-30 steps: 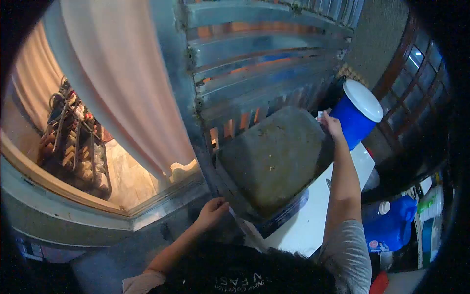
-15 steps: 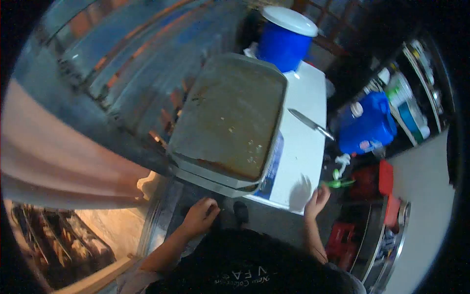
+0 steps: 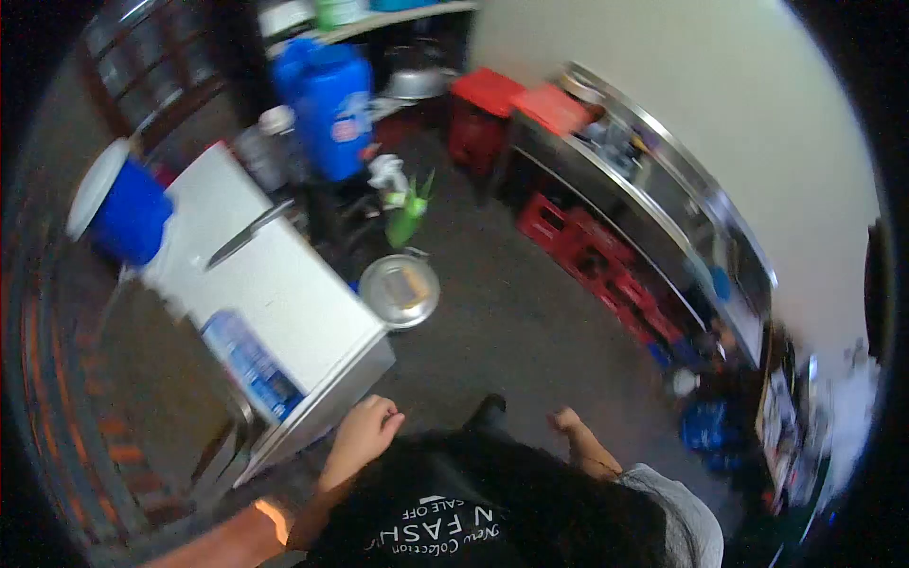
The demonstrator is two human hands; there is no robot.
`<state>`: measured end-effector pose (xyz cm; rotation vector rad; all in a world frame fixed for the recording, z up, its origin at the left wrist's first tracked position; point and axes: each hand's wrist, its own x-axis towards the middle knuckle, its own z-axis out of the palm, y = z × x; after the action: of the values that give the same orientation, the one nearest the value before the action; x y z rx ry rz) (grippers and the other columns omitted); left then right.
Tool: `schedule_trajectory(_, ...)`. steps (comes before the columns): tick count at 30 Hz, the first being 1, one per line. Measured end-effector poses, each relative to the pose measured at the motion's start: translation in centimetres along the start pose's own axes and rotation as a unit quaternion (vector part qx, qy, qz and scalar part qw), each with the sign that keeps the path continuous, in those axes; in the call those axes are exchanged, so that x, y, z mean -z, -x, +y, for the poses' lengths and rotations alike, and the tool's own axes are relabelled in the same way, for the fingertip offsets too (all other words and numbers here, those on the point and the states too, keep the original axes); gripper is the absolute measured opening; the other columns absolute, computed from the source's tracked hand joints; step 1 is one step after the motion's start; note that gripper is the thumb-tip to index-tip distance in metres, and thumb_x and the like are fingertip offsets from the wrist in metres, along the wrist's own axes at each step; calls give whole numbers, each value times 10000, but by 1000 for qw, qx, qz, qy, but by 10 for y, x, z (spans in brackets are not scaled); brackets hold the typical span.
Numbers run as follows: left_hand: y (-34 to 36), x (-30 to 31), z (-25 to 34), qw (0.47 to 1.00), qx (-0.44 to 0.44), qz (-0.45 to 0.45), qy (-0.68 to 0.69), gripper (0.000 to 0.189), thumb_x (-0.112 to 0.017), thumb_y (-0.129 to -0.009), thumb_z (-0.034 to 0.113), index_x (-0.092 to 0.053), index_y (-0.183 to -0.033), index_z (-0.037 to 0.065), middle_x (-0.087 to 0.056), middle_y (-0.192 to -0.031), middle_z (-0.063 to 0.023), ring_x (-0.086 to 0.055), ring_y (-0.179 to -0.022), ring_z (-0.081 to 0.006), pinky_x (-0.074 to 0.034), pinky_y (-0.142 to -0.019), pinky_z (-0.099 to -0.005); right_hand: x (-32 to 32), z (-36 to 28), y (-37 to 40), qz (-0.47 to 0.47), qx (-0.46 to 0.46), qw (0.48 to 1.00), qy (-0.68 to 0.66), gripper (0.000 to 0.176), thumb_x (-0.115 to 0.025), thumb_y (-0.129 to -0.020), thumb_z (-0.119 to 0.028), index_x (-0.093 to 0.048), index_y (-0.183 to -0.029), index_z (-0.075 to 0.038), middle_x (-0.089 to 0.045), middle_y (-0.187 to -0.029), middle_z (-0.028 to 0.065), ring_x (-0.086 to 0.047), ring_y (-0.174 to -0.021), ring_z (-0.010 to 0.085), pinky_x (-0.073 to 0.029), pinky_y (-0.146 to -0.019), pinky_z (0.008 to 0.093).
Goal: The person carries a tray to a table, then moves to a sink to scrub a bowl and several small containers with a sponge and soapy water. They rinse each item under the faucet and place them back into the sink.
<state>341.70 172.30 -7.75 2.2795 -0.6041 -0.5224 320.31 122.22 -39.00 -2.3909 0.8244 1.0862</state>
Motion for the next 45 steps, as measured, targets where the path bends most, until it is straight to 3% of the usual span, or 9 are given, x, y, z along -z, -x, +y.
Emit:
schedule_trajectory(10,-233,-150,91,924,53,-259,-276,333,-600,-791,316,-601,-948,22,-605,-961,-183,-576,-908,-349,-459,-770,-432,40,119,109,83,-129,867,-474,246,-587,-787,-263,-624,-884,-40,-644,-817,84,-608,-742,194,-472,-656,347)
schedule_trajectory(12,-273,-171,134,903,21,-249,-348,338,-600,-791,314,-598,-958,20,-603,-979,-187,-575,-916,-351,-457,-776,-431,-57,250,57,205,78,975,-17,249,-556,-806,-301,-611,-824,-59,-641,-810,75,-602,-708,175,-468,-631,335)
schedule_trajectory(15,-326,-191,201,944,-61,-216,-242,337,-600,-791,305,-595,-965,16,-601,-976,-191,-572,-922,-353,-456,-791,-426,-89,336,57,25,-306,909,-281,202,-589,-745,-231,-645,-914,-137,-655,-875,81,-624,-789,235,-496,-656,365)
schedule_trajectory(18,-372,-205,257,945,-120,-208,-224,338,-595,-796,292,-590,-990,14,-597,-978,-191,-570,-931,-349,-456,-806,-414,-166,420,25,94,-313,834,-444,141,-552,-780,-264,-619,-765,-141,-635,-766,6,-585,-688,151,-465,-628,311)
schedule_trajectory(20,-412,-215,276,939,-142,-213,-231,342,-593,-797,292,-591,-1001,17,-595,-984,-190,-568,-936,-348,-455,-810,-410,-66,381,18,-147,-154,976,38,314,-620,-692,-179,-641,-1003,-145,-662,-944,75,-625,-906,262,-501,-746,392)
schedule_trajectory(25,-518,-247,304,919,-179,-255,-241,340,-587,-799,294,-594,-1006,24,-593,-994,-186,-561,-947,-346,-452,-820,-404,53,300,-61,279,-292,768,-497,269,-570,-664,-12,-609,-918,-92,-613,-843,92,-582,-878,240,-460,-756,343)
schedule_trajectory(31,-673,-293,378,879,-324,-278,-210,250,-588,-802,238,-597,-958,42,-590,-954,-151,-563,-912,-330,-458,-788,-405,337,217,-82,441,-207,788,-377,263,-538,-708,3,-562,-967,-29,-571,-970,146,-558,-926,285,-441,-783,387)
schedule_trajectory(35,-757,-327,448,857,-396,-300,-138,244,-606,-793,203,-579,-974,43,-568,-972,-137,-549,-938,-324,-450,-809,-399,489,254,-123,649,-143,660,-350,256,-519,-722,34,-572,-966,-24,-562,-936,129,-557,-887,273,-449,-747,342)
schedule_trajectory(45,-880,-453,601,879,-409,-247,10,505,-641,-752,137,-450,-1213,56,-394,-1278,-211,-421,-1170,-354,-384,-945,-375,693,388,-245,700,-67,605,-373,192,-500,-794,7,-584,-962,-30,-591,-871,45,-546,-730,113,-437,-594,241)
